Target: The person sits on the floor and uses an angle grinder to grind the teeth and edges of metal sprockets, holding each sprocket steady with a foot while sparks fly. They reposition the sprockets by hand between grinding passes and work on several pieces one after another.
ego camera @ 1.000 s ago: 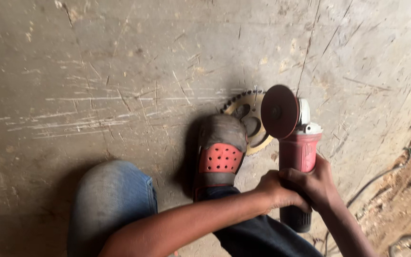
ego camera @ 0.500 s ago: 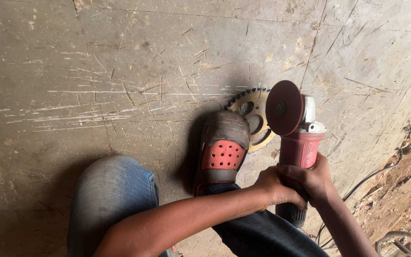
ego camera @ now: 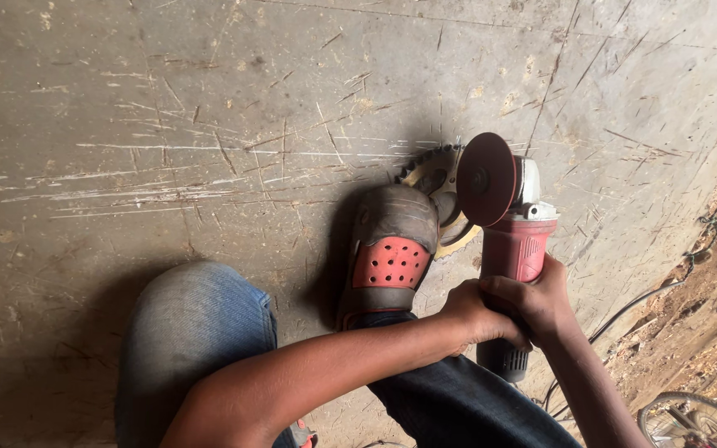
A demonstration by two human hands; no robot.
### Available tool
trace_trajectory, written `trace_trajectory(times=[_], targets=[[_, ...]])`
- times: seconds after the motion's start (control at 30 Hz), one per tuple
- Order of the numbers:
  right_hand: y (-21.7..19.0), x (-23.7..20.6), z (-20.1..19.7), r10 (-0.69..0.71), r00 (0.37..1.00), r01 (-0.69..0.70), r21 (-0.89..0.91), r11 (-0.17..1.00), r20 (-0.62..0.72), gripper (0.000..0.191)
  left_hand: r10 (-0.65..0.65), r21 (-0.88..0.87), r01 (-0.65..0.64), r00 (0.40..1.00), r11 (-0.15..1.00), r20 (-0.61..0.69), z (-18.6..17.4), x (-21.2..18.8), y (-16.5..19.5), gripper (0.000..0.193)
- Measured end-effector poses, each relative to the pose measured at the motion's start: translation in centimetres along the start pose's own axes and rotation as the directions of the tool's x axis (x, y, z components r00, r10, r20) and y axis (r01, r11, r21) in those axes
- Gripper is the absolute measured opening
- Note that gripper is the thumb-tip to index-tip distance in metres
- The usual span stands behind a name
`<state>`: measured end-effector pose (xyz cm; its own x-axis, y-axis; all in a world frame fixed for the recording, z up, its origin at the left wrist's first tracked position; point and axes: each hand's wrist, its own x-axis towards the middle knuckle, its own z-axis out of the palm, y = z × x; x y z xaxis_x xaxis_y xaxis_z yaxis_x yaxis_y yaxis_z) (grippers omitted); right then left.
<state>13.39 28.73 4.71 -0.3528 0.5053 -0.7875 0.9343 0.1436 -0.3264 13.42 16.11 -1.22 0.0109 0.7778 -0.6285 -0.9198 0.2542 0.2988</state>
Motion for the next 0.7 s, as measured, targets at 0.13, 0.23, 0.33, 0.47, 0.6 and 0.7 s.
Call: trace_trajectory(times=[0.13,0.23,0.33,0.47,0.6,0.7], targets=[[0.11,0.27,0.30,-0.037,0.999,0.036,-0.041,0.999,-0.004,0.043,-0.017,-0.026,0.017,1.000,1.000,-0.012,-0.16,0.35,-0.16,0.057],[0.32,0.62,0.43,-0.056,0.998,0.056,-0.030,0.998,0.002,0.043,-0.015,-0.050,0.014,1.000,0.999,-0.019,-0.19,0.61,-0.31,0.055],[0.48,0.80,0.45,-0.042,0.999,0.041,-0.045,0.998,-0.012,0.042,-0.035,-0.037,0.034,0.999,0.999,-0.026,-0.26,0.77,-0.38,0.054],[0.44,0.86,0.56,-0.042,0.999,0.042,-0.034,0.999,-0.013,0.040,-0.016,-0.020,0.016,0.999,1.000,-0.032,-0.45,0.76,-0.30,0.054],[0.09,0.77,0.67,-0.045,0.999,0.044,-0.062,0.997,-0.019,0.042,-0.032,-0.008,0.032,0.999,0.999,-0.018,-0.63,0.60,0.03,0.056],[-0.15,0.73,0.68,-0.052,0.999,0.052,-0.052,0.997,-0.003,0.042,-0.035,-0.014,0.034,0.999,0.999,-0.020,-0.71,0.43,0.38,0.057]])
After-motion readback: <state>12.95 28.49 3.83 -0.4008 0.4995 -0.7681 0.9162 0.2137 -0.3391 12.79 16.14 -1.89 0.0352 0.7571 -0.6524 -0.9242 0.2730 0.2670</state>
